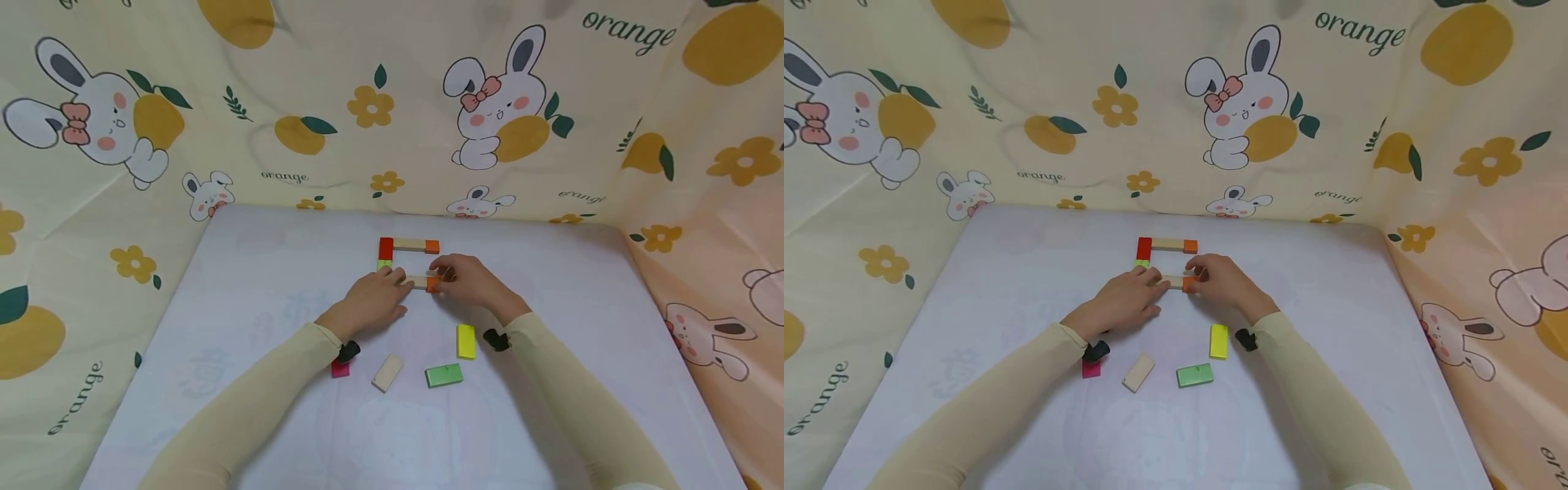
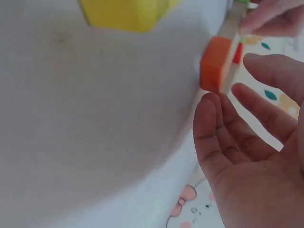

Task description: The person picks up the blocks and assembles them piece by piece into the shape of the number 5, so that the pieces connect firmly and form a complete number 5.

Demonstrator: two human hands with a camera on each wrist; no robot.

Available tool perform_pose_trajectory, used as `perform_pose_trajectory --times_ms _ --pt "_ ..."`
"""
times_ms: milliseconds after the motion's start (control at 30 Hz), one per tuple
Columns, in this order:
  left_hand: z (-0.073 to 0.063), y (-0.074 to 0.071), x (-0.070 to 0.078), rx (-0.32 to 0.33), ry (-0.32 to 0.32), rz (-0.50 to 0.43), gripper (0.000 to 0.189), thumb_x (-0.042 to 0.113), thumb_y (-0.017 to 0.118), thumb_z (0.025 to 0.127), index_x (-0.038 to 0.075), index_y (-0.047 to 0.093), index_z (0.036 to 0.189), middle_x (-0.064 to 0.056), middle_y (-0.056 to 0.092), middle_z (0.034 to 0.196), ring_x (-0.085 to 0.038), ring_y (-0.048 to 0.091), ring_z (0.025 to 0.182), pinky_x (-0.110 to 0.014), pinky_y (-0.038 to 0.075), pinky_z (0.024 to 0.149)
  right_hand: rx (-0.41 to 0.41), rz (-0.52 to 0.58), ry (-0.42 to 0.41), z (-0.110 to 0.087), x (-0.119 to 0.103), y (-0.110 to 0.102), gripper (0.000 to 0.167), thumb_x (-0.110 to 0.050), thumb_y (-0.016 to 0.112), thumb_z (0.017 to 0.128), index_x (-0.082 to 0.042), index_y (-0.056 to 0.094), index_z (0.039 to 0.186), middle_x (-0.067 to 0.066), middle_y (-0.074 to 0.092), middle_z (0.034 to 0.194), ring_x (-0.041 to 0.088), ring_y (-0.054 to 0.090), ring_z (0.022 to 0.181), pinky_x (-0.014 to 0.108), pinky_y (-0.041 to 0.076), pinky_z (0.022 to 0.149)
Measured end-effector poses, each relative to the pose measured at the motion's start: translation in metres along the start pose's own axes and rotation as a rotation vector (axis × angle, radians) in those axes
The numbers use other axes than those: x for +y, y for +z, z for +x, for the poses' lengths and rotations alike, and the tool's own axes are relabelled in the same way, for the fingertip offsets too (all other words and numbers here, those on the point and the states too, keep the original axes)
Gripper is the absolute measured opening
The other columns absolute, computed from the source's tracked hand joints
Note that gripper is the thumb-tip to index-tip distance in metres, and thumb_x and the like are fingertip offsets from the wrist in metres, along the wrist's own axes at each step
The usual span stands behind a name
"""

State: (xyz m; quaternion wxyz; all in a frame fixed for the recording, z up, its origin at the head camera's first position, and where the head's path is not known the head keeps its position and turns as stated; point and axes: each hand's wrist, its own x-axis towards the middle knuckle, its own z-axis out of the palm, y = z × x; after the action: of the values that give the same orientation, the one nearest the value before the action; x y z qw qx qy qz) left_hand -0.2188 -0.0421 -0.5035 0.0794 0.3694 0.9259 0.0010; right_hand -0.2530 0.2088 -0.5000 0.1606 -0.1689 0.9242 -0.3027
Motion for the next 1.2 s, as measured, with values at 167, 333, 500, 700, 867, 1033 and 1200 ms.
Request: perform_pose_trajectory --times_ms 167,333,500,700,867,1033,1200 --pt "-0.001 0.001 0.0 -0.012 -0.004 0.005 0.058 0.042 0.065 0.109 0.014 0.056 0.159 -0.007 0.054 0.151 -0.026 0.05 0.129 -0.037 0.05 0.107 0.065 0.022 -0.025 -0.023 0.004 -0.009 0.035 -0.011 0.077 0.1 -0.003 0.072 0.134 0.01 0.071 0.118 0.029 0.064 0.105 0.048 0.057 0.096" --pt "-0.001 0.002 0.0 -0.02 -0.016 0.01 0.058 0.042 0.064 0.11 0.015 0.055 0.16 -0.007 0.053 0.153 -0.026 0.05 0.131 -0.037 0.049 0.108 0.112 0.021 -0.048 -0.054 0.007 -0.017 0.04 -0.012 0.079 0.099 0.0 0.071 0.136 0.015 0.071 0.124 0.03 0.065 0.107 0.049 0.057 0.097" --pt "0.0 0.003 0.0 -0.021 -0.021 -0.002 0.059 0.042 0.063 0.11 0.015 0.053 0.162 -0.006 0.053 0.153 -0.025 0.049 0.13 -0.036 0.049 0.109 0.136 0.001 -0.061 -0.081 0.012 -0.021 0.042 -0.01 0.081 0.097 0.001 0.07 0.136 0.017 0.069 0.123 0.03 0.065 0.106 0.051 0.058 0.095" --pt "-0.001 0.001 -0.001 -0.025 -0.027 -0.003 0.061 0.043 0.064 0.109 0.016 0.053 0.162 -0.006 0.053 0.153 -0.024 0.049 0.129 -0.036 0.05 0.107 0.083 -0.035 0.016 -0.106 0.011 -0.008 0.051 -0.013 0.085 0.094 -0.002 0.068 0.141 0.013 0.067 0.123 0.029 0.064 0.105 0.049 0.058 0.092" --pt "-0.001 -0.001 0.0 -0.039 -0.023 -0.002 0.061 0.044 0.065 0.109 0.017 0.052 0.163 -0.006 0.053 0.153 -0.024 0.049 0.129 -0.035 0.051 0.105 0.031 -0.084 0.031 -0.117 0.012 0.012 0.06 -0.016 0.091 0.089 -0.003 0.067 0.142 0.006 0.065 0.124 0.024 0.063 0.105 0.044 0.058 0.091" --pt "0.001 -0.001 0.0 -0.048 -0.027 -0.008 0.062 0.044 0.065 0.109 0.017 0.052 0.163 -0.006 0.052 0.154 -0.025 0.048 0.13 -0.036 0.052 0.106 0.02 -0.157 -0.041 -0.123 0.014 0.027 0.061 -0.013 0.095 0.085 -0.001 0.069 0.138 0.006 0.064 0.125 0.022 0.061 0.105 0.042 0.059 0.092" --pt "0.002 0.001 -0.001 -0.059 -0.033 -0.011 0.063 0.044 0.066 0.109 0.017 0.051 0.163 -0.006 0.052 0.155 -0.025 0.048 0.132 -0.037 0.052 0.106 0.022 -0.161 -0.071 -0.126 0.012 0.032 0.057 -0.011 0.094 0.085 -0.001 0.07 0.136 0.008 0.062 0.128 0.022 0.061 0.107 0.042 0.059 0.094"
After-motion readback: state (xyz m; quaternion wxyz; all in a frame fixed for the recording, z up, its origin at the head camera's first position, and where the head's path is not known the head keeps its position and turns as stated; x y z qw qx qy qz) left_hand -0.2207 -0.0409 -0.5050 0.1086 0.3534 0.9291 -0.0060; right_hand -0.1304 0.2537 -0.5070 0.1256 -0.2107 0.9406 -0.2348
